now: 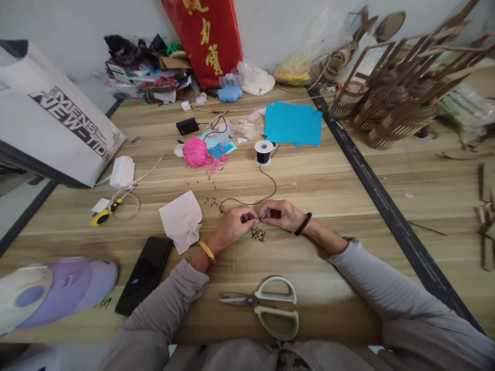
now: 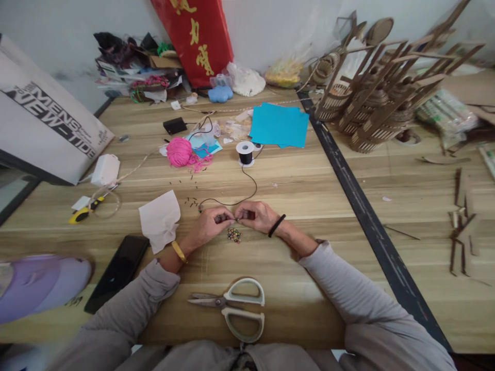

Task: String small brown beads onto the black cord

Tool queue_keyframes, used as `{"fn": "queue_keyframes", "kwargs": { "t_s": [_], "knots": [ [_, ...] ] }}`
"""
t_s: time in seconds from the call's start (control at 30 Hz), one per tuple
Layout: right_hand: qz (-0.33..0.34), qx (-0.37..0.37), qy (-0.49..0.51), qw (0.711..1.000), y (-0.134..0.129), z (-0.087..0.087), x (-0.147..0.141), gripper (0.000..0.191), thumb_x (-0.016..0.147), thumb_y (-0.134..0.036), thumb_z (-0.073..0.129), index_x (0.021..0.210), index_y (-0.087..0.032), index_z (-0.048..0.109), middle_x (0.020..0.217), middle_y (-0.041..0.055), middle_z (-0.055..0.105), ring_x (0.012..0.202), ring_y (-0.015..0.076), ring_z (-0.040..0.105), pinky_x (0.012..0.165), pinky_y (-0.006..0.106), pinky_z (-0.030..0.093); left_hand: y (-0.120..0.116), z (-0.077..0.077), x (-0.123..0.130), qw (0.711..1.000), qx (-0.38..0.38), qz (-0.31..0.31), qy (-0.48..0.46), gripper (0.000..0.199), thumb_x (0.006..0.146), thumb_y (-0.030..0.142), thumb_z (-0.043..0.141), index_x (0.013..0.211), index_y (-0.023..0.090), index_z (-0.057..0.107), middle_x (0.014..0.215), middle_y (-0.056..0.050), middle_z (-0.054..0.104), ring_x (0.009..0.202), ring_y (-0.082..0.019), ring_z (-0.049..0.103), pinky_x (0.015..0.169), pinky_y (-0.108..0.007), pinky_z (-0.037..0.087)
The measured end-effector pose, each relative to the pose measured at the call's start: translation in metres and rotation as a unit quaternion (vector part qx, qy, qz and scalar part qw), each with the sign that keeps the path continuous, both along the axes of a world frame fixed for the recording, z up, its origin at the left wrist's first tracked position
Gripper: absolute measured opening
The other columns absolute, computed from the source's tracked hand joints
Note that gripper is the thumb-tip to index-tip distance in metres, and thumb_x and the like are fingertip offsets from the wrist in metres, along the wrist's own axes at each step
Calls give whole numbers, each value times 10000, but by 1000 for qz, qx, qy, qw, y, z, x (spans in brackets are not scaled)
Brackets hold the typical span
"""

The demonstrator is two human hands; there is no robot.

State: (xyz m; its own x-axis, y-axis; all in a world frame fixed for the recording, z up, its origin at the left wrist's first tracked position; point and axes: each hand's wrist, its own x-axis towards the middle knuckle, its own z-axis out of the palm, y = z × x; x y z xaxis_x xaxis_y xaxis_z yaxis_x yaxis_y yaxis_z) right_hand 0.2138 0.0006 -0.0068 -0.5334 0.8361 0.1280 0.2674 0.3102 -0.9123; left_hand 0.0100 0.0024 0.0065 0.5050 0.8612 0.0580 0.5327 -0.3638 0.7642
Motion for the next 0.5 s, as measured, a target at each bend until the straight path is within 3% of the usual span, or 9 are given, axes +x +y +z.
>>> {"fn": "queue_keyframes", "kwargs": {
  "t_s": [0.5],
  "knots": [
    [-1,26,-12,1000,0,0,-1,88,798,-199,611,853,-136,641,742,12,624,571,85,507,544,191,401,-1,2,0,1000,7,-13,3,34,751,129,661,765,146,687,653,12,633,578,-95,516,580,-206,407]
  ]
}}
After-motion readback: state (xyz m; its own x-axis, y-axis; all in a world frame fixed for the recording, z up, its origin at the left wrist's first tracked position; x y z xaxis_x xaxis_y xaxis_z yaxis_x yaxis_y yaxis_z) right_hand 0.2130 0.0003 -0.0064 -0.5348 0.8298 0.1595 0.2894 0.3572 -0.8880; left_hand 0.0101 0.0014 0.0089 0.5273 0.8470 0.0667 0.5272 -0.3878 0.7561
